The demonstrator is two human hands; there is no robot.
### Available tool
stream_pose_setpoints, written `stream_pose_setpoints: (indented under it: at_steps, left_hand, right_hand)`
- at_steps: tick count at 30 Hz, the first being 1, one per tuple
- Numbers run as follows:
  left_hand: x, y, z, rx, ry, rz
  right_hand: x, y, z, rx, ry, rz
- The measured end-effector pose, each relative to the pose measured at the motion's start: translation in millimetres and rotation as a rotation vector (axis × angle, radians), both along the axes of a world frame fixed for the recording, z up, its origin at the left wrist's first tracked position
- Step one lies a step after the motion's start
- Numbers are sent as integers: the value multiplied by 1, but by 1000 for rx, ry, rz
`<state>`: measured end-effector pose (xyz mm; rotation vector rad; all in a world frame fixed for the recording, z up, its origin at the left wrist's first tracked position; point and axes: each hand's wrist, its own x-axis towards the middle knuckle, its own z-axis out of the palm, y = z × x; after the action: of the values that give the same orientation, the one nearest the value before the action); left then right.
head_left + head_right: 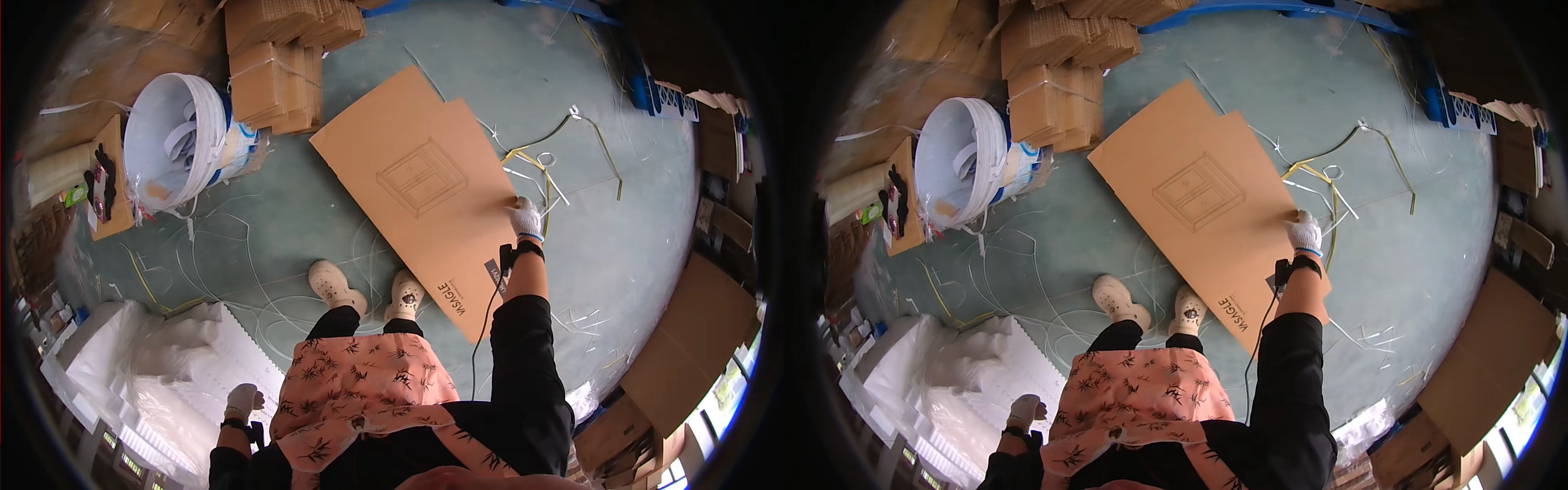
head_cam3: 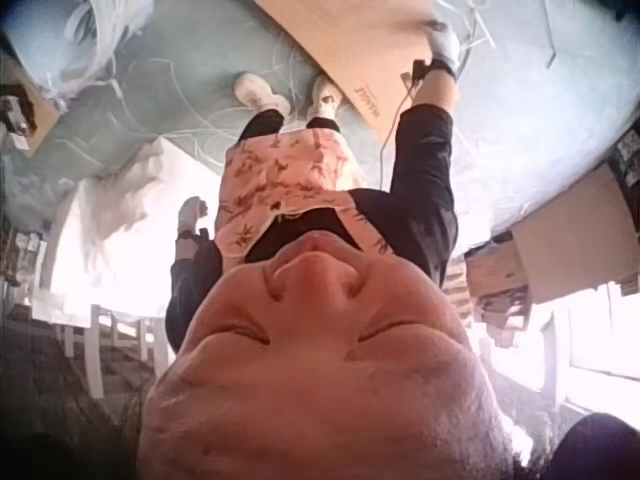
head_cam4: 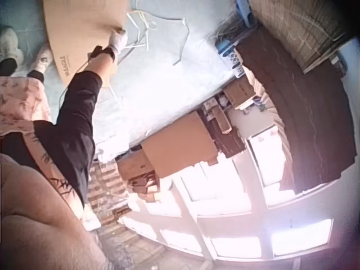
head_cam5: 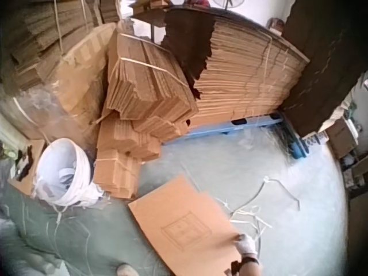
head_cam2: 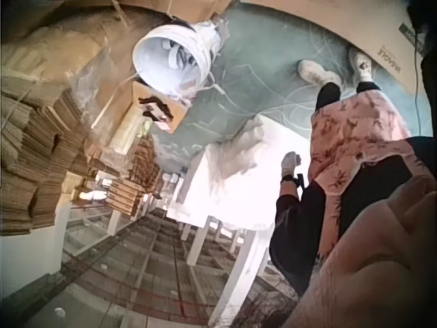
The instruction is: The person is assembling and packing cardboard boxes, using tape and foam inserts.
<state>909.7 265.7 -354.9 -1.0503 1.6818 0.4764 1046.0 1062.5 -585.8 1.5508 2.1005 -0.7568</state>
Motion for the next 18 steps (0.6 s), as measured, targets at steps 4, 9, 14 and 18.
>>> stream_pose_setpoints:
  at_steps: [4,9,14,18]
  left_hand:
    - [-5,35,7,61,42,-14]
    - [-8,59,18,155,111,-5]
    - [-3,27,5,124,104,41]
    - [32,-95,-35,254,109,-492]
  right_hand:
    - [-16,-43,1,108,-127,317]
    - [-11,-19,19,165,-60,138]
    - [-6,8,-3,7,-45,-24]
    - [-35,-8,20,-268,153,-63]
